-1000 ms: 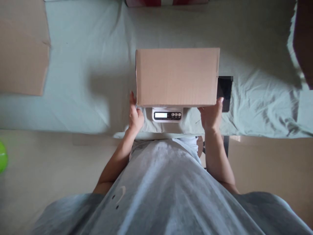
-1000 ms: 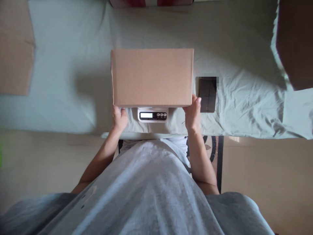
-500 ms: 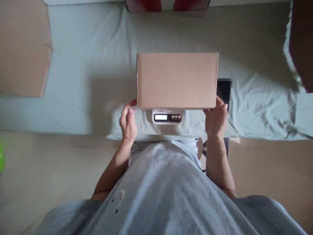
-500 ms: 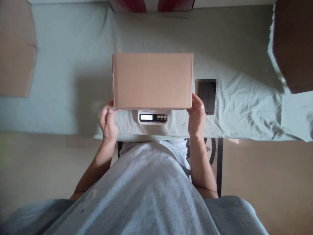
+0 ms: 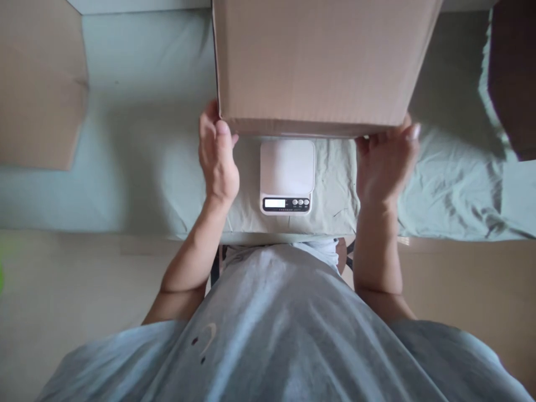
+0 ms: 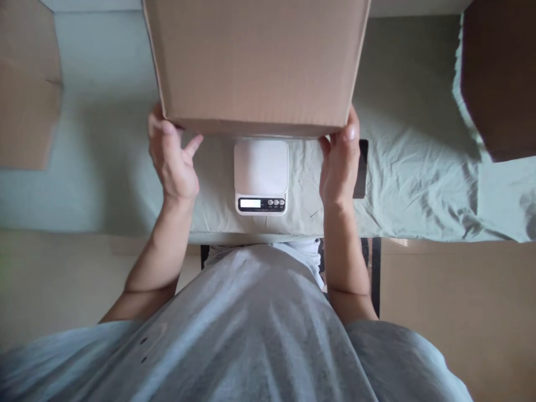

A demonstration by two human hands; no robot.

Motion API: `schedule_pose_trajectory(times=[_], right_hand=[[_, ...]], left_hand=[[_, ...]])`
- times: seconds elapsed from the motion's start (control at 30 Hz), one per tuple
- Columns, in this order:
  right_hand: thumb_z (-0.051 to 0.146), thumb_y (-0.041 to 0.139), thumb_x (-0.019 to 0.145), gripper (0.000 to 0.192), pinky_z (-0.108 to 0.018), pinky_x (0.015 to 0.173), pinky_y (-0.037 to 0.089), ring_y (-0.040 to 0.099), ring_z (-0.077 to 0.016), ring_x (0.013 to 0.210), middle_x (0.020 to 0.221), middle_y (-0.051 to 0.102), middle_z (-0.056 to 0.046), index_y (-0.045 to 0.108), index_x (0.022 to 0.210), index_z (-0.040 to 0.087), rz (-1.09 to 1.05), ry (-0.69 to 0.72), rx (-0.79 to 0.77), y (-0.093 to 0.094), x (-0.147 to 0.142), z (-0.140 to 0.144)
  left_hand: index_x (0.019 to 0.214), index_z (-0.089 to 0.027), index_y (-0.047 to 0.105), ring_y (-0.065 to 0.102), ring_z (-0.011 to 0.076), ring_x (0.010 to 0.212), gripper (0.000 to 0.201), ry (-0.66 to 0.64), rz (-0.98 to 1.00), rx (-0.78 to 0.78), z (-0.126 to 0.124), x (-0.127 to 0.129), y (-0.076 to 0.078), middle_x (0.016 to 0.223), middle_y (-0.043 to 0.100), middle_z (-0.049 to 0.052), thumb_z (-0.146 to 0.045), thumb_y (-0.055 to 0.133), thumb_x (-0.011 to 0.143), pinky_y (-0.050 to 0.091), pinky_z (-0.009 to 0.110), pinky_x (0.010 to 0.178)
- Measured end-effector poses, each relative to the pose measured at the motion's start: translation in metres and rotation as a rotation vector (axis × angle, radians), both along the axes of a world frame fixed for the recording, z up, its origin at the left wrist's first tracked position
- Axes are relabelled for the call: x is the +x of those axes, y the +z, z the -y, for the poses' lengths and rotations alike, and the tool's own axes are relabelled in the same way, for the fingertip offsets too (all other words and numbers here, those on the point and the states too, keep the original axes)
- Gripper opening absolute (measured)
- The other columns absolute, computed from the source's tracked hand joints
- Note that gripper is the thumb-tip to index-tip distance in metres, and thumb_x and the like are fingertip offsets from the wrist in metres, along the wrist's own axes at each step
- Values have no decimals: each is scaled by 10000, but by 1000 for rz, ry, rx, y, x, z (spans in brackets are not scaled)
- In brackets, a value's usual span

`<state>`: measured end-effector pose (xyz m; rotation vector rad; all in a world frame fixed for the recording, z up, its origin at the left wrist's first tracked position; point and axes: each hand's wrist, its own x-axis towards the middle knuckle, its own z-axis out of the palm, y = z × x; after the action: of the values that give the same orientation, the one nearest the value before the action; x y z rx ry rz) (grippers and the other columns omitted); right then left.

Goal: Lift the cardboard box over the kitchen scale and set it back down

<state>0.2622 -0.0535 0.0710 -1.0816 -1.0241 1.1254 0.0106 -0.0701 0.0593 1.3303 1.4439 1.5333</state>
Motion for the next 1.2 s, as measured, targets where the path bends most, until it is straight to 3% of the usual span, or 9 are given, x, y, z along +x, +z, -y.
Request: schedule_pose_trajectory(times=[0.13, 0.23, 0.37, 0.5, 0.63, 0.8, 0.93, 1.07, 1.2], right_hand=[[736, 403, 770, 533, -450, 1164, 369, 417, -229, 1399, 1366, 548, 62, 569, 1153, 404, 71, 33, -59, -27, -2, -37], [729, 367, 799, 543, -438, 1111, 431, 447, -221, 1375, 1390, 539, 43, 543, 1197, 404, 105, 35, -112, -52, -3, -51], [734, 415, 773, 575, -449, 1061, 461, 483, -238, 1346, 1341, 580, -4, 571, 1162, 340, 48, 26, -161, -75, -4, -57], [734, 398, 781, 575, -433, 1041, 465, 524, -221, 1303, 1316, 597, -6, 571, 1169, 347, 11, 35, -150, -82, -2, -55], [761, 330, 782, 662, -492, 1007, 464, 558, -244, 1258, 1290, 608, -50, 539, 1228, 318, 28, -29, -217, -94, 7, -53], [769, 504, 670, 674, -488, 1020, 444, 594, -240, 1165, 1218, 658, -35, 582, 1168, 322, -19, -104, -278, -117, 18, -54], [759, 490, 679, 676, -485, 1019, 445, 593, -237, 1182, 1218, 657, -35, 556, 1191, 322, -12, -88, -289, -110, 20, -54], [806, 388, 692, 710, -490, 1057, 431, 515, -253, 1315, 1334, 600, -8, 520, 1221, 351, 20, -17, -210, -84, 9, -60], [801, 340, 714, 661, -476, 1023, 482, 502, -268, 1333, 1324, 604, -8, 557, 1145, 350, 50, 108, -181, -57, -9, -68]], left_hand=[[1260, -284, 445, 492, 207, 1322, 512, 22, -47, -110, -40, -3, -29, 1342, 540, 58, -649, 363, 910, 531, 349, 983], [1234, -269, 473, 492, 226, 1324, 552, 46, -48, -149, -52, -5, -54, 1372, 528, 84, -683, 389, 879, 485, 401, 1040], [1232, -258, 497, 532, 228, 1274, 564, 65, -29, -199, -53, -3, -72, 1360, 544, 105, -681, 397, 874, 464, 428, 1054], [1266, -244, 487, 537, 240, 1263, 632, 65, -28, -226, -50, -5, -81, 1368, 537, 126, -713, 360, 862, 502, 424, 1005], [1286, -228, 488, 471, 254, 1337, 655, 93, -30, -235, -46, -16, -99, 1436, 472, 144, -710, 369, 859, 478, 440, 1039], [1167, -183, 568, 567, 254, 1235, 556, 137, 36, -288, -42, -24, -122, 1290, 589, 164, -631, 485, 848, 495, 430, 1027], [1201, -208, 565, 561, 231, 1251, 522, 153, 22, -304, -41, -23, -117, 1323, 581, 135, -604, 442, 884, 484, 414, 1042], [1342, -269, 476, 454, 215, 1369, 599, 36, -3, -203, -50, -18, -96, 1475, 463, 93, -651, 349, 898, 462, 384, 1071], [1297, -295, 519, 382, 212, 1421, 607, -1, -62, -148, -67, -11, -76, 1445, 489, 57, -690, 296, 893, 326, 404, 1177]])
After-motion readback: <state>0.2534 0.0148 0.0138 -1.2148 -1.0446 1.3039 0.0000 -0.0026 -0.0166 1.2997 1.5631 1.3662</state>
